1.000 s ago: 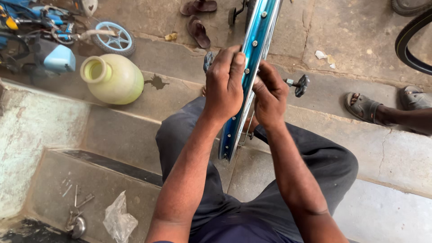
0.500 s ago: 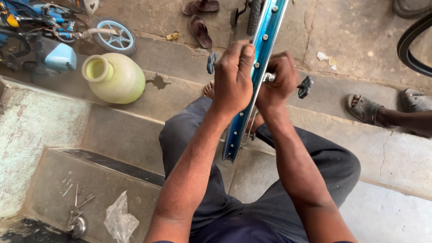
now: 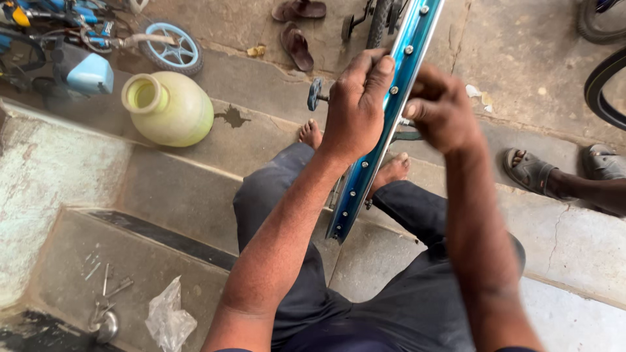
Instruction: The person attaches metal components and spokes to a bicycle wheel rim by hand while it is held in a stand.
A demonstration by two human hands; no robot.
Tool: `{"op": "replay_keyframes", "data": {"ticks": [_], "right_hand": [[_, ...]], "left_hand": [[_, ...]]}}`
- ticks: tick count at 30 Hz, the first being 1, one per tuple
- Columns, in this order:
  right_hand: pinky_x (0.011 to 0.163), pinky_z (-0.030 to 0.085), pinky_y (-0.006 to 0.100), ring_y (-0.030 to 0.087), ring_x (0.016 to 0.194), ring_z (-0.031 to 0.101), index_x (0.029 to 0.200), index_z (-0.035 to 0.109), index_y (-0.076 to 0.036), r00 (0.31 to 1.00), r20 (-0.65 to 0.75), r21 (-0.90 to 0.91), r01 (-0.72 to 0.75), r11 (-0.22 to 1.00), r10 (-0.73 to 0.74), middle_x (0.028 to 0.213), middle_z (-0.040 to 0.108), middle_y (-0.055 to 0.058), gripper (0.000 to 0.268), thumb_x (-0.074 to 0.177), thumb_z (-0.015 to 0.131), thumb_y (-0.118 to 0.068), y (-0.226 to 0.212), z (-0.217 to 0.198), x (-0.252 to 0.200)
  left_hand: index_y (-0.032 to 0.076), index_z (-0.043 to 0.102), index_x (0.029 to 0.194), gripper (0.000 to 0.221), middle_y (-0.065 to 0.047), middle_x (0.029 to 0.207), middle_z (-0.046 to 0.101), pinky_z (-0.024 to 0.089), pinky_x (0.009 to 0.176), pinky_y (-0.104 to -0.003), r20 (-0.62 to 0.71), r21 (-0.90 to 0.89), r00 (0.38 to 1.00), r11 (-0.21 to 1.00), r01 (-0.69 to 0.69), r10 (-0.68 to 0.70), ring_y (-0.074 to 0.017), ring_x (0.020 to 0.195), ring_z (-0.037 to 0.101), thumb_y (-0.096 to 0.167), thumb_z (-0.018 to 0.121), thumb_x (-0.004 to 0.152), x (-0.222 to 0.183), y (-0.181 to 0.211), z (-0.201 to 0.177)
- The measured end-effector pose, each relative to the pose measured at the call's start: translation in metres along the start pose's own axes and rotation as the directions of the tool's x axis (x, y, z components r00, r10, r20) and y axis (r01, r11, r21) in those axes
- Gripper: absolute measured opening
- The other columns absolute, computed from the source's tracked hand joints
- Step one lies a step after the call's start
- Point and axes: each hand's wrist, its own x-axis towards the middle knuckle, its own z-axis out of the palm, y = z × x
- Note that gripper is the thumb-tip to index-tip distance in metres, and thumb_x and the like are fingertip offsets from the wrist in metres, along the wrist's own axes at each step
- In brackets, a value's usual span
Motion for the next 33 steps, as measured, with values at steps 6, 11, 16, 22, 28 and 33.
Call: {"op": "replay_keyframes", "data": {"ticks": [6,11,16,22,28,33], "right_hand": [[0.1,0.06,0.038,0.022,0.107,0.073,0.123,0.069,0.003,0.958,0.254,0.051,-0.153,0.987,0.135,0.116,0.074,0.016,0.031,0.095,0.078,-0.007,-0.026,-0.011,0.037],[0.088,0.059,0.034,0.021,0.093,0.067,0.102,0.061,0.002,0.893,-0.239,-0.825,0.02,0.565,-0.381,0.097,0.068,0.012,0.027,0.089,0.083,-0.006,0.002,0.034,-0.003],[0.071,0.043,0.043,0.024,0.079,0.056,0.081,0.048,-0.007,0.476,-0.034,-0.999,-0.013,0.031,-0.879,0.081,0.057,0.007,0.032,0.09,0.078,-0.005,0.045,0.06,0.019],[0.068,0.046,0.029,0.013,0.081,0.055,0.093,0.056,0.0,0.804,-0.295,-0.705,0.182,0.686,-0.516,0.089,0.058,0.003,0.026,0.09,0.082,-0.003,0.021,0.061,0.003],[0.079,0.058,0.024,0.009,0.091,0.068,0.12,0.068,0.0,0.91,-0.379,-0.428,-0.009,0.904,-0.17,0.105,0.073,0.002,0.023,0.098,0.07,-0.003,0.038,0.051,0.003],[0.079,0.058,0.027,0.012,0.085,0.068,0.119,0.068,-0.001,0.956,-0.276,-0.088,0.081,0.993,-0.102,0.099,0.072,0.005,0.026,0.094,0.073,-0.001,0.017,0.027,0.007]], "left_hand": [[0.005,0.065,0.124,0.039,-0.007,0.096,0.072,0.06,0.073,-0.03,-0.021,0.036,1.0,0.999,0.008,-0.007,-0.0148,0.084,0.072,0.036,0.045,0.113,0.004,0.001,0.004],[0.003,0.066,0.123,0.039,-0.007,0.092,0.071,0.057,0.07,-0.031,-0.024,-0.033,0.999,0.999,0.041,-0.042,-0.0152,0.081,0.07,0.035,0.046,0.112,-0.001,0.0,0.004],[0.003,0.066,0.121,0.037,-0.009,0.098,0.07,0.056,0.081,-0.034,-0.086,0.087,0.995,0.995,-0.052,0.059,-0.0203,0.09,0.069,0.033,0.046,0.114,-0.005,0.0,-0.002],[-0.005,0.057,0.129,0.037,-0.022,0.125,0.063,0.041,0.111,-0.05,-0.035,0.287,0.958,0.921,-0.263,0.284,-0.0359,0.121,0.061,0.025,0.056,0.109,-0.08,0.023,-0.026],[0.001,0.062,0.121,0.025,-0.016,0.111,0.066,0.053,0.094,-0.043,0.029,0.193,0.985,0.965,-0.175,0.173,-0.0309,0.105,0.066,0.022,0.055,0.111,-0.107,0.009,-0.031],[0.002,0.059,0.103,0.024,-0.013,0.089,0.059,0.049,0.08,-0.044,0.089,0.192,0.986,0.969,-0.153,0.138,-0.0271,0.081,0.063,0.024,0.055,0.109,-0.083,0.009,-0.027]]}}
